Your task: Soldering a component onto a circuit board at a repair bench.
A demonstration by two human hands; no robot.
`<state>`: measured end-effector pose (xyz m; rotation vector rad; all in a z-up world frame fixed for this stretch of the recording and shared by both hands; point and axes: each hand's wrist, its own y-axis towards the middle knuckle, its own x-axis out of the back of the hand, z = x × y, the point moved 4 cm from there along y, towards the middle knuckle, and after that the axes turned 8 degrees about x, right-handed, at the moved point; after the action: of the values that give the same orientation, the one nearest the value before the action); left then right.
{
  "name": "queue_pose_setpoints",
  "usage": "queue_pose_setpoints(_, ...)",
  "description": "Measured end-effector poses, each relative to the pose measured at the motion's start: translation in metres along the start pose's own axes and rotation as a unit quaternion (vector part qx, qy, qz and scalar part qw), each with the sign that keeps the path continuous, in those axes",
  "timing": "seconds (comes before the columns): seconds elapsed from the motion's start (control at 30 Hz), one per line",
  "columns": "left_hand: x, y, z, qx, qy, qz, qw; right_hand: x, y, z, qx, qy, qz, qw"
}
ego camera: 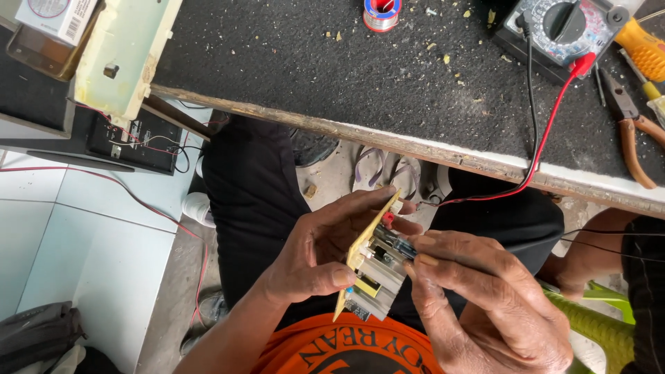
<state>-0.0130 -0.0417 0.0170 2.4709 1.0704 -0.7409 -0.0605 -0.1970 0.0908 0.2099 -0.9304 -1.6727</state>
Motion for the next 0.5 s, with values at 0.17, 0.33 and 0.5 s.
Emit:
queue_pose_setpoints(0.17,0.001,-0.003,0.000,0.001,0.029,-0.004,1.000,0.001,-0.003,-0.001,0.008,0.001,0.002,1.000)
queue_pose_setpoints(0.33,0.004,-0.004,-0.002,-0.003,0.046,0.007,0.999,0.000,0.003,-0.008,0.035,0.033,0.040,0.998)
queue_pose_setpoints(0.5,0.004,-0.004,-0.005,0.014,0.045,0.018,0.999,0.002,0.010,-0.015,0.066,0.062,0.069,0.993)
